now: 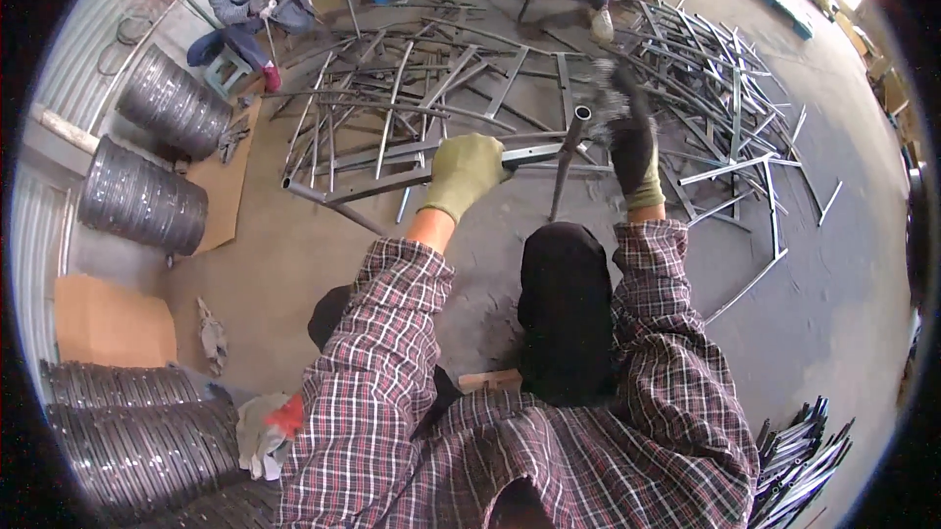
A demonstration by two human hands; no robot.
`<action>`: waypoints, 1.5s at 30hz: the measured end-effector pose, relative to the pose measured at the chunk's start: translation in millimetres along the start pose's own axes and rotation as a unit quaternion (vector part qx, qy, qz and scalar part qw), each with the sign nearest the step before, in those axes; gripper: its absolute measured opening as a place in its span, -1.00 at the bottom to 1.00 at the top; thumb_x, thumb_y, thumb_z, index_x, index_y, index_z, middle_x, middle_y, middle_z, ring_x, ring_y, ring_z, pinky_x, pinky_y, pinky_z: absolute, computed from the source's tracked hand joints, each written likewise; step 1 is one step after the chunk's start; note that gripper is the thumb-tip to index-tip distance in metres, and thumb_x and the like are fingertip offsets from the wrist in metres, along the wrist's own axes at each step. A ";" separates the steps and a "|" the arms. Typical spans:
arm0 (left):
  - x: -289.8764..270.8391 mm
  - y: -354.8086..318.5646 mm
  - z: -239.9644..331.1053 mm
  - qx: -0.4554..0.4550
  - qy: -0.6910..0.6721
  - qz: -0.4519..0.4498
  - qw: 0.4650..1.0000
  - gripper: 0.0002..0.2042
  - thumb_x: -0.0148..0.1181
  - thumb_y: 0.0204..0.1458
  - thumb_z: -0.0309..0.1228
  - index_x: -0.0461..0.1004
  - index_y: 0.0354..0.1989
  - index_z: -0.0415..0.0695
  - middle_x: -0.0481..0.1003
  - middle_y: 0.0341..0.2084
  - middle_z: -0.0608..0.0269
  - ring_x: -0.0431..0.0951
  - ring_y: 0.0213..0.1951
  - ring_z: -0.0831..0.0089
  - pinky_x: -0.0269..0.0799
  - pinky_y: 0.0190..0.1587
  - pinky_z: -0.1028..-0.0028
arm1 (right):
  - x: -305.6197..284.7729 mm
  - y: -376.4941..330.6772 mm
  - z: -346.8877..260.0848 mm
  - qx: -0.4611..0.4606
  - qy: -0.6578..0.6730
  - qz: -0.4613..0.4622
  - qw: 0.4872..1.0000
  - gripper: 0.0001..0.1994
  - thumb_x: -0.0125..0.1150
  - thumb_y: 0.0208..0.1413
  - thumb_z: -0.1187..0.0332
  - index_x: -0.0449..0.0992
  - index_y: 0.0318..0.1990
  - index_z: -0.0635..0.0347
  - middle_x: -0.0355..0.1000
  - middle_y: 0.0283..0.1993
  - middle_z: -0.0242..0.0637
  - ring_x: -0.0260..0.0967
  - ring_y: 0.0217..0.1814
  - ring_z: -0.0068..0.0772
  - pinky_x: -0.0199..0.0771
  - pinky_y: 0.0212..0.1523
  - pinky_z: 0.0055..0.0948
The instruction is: Wiping and polishing metal frame components using steel wool and a cloth to remove residues or burrs.
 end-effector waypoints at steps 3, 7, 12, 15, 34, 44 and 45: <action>1.1 -12.7 -18.5 0.003 -0.003 -0.011 1.000 -0.75 0.29 -0.14 -0.14 0.64 -0.41 -0.05 0.60 -0.43 0.10 0.63 -0.32 0.15 0.54 -0.25 0.21 | 41.2 -13.4 21.7 -0.049 -0.264 -0.157 0.950 -0.65 -0.09 0.32 0.26 0.43 0.08 0.31 0.46 0.00 -0.31 0.37 -0.01 -0.47 0.37 0.08 -0.41; 0.7 -8.6 -4.2 0.006 -0.036 -0.010 0.999 -0.80 0.23 -0.11 -0.16 0.63 -0.41 0.04 0.59 -0.44 0.11 0.61 -0.34 0.12 0.50 -0.27 0.18 | 34.3 16.2 -6.7 0.126 -0.250 -0.310 0.909 -0.46 -0.08 0.27 -0.05 0.53 -0.17 0.37 0.53 -0.19 -0.19 0.44 -0.16 -0.36 0.42 -0.03 -0.38; 0.3 -15.6 -12.1 -0.004 -0.021 -0.009 1.000 -0.77 0.26 -0.13 -0.12 0.63 -0.38 0.05 0.59 -0.42 0.12 0.61 -0.33 0.12 0.52 -0.27 0.19 | 73.5 14.5 1.0 0.220 -0.244 -0.251 0.910 -0.36 -0.21 0.26 -0.20 0.39 -0.57 0.23 0.34 -0.56 -0.24 0.33 -0.47 -0.31 0.38 -0.30 -0.31; -0.2 -11.7 -12.8 -0.011 -0.015 -0.002 1.000 -0.78 0.27 -0.13 -0.12 0.64 -0.39 0.06 0.59 -0.42 0.12 0.62 -0.34 0.11 0.53 -0.28 0.18 | 73.1 11.4 7.9 0.219 -0.111 -0.243 0.938 -0.36 -0.27 0.30 -0.14 0.38 -0.61 0.22 0.31 -0.62 -0.24 0.32 -0.53 -0.29 0.37 -0.35 -0.31; 2.4 -14.7 -14.2 0.022 -0.026 0.059 0.998 -0.86 0.19 -0.14 -0.24 0.62 -0.50 0.02 0.58 -0.50 0.15 0.62 -0.37 0.16 0.52 -0.32 0.20 | 57.8 6.1 5.1 0.138 -0.134 -0.190 0.963 -0.79 0.23 0.05 0.31 0.57 -0.31 0.31 0.52 -0.33 -0.26 0.45 -0.31 -0.47 0.46 -0.24 -0.41; -3.5 -13.2 -21.6 0.020 -0.047 0.052 0.997 -0.85 0.12 -0.12 -0.33 0.63 -0.47 -0.01 0.60 -0.44 0.12 0.63 -0.35 0.15 0.52 -0.31 0.18 | 137.3 -24.7 -10.5 -0.183 -0.463 -0.049 0.866 -0.86 0.19 0.03 0.55 0.58 -0.25 0.37 0.52 -0.34 -0.34 0.40 -0.34 -0.56 0.42 -0.29 -0.55; -0.6 -13.9 -23.7 0.012 -0.055 0.050 0.997 -0.85 0.12 -0.12 -0.33 0.63 -0.47 -0.01 0.60 -0.44 0.12 0.63 -0.35 0.15 0.52 -0.31 0.18 | 162.4 -31.3 -15.6 -0.190 -0.477 -0.050 0.856 -0.85 0.13 0.00 0.58 0.57 -0.26 0.38 0.52 -0.31 -0.31 0.41 -0.31 -0.52 0.44 -0.25 -0.54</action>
Point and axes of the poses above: each hand's wrist, its own y-axis towards the middle knuckle, its own x-axis out of the palm, z = x × y, the point moved 1 cm from there along y, towards the middle knuckle
